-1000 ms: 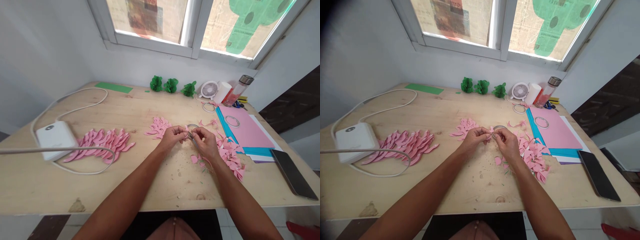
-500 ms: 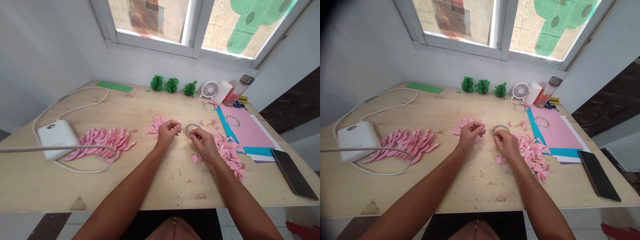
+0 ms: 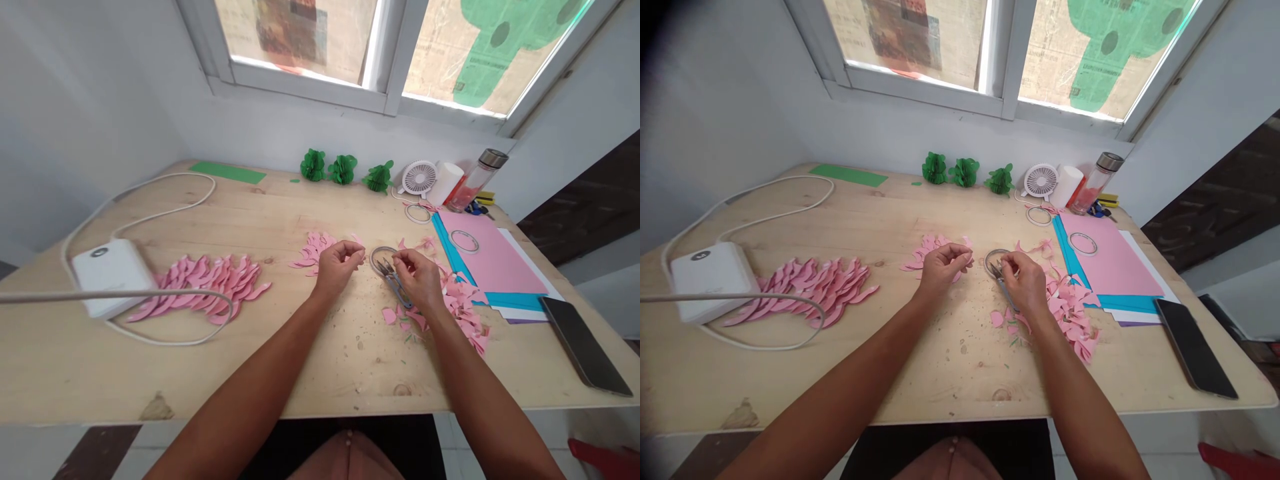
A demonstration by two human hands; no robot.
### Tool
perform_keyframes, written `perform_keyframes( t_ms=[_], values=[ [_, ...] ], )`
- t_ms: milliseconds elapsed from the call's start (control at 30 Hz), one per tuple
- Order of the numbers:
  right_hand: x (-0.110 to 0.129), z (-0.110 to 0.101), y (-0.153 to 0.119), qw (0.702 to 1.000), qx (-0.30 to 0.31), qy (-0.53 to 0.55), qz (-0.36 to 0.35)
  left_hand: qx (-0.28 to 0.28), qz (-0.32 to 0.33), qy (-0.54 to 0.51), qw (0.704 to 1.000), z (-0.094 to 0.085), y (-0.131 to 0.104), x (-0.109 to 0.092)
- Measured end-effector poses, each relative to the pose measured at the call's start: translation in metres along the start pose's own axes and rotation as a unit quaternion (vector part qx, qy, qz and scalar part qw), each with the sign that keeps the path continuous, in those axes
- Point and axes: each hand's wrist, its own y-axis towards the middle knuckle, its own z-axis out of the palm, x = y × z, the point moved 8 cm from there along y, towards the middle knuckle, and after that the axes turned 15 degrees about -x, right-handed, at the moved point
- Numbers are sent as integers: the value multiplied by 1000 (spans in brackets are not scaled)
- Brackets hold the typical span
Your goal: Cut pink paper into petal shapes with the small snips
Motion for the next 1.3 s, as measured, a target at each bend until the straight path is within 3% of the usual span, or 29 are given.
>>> perform_keyframes(
  t_ms=[433, 733, 933, 1100, 1300],
  values=[
    [-5, 1, 1, 1000, -1, -6, 8, 43, 66, 76, 994, 11, -11, -5],
    [-4, 5, 0, 995, 37, 79, 45, 41, 126, 120, 984, 11, -14, -11],
    [-17, -17, 12, 986, -58, 122, 98, 27, 138, 134, 981, 8, -11, -10],
    [-27, -22, 15, 972, -105, 160, 132, 38, 140, 144, 979, 11, -13, -7],
    [-29, -20, 15, 973, -105, 167, 124, -13, 122, 126, 984, -1, -6, -10]
  ],
)
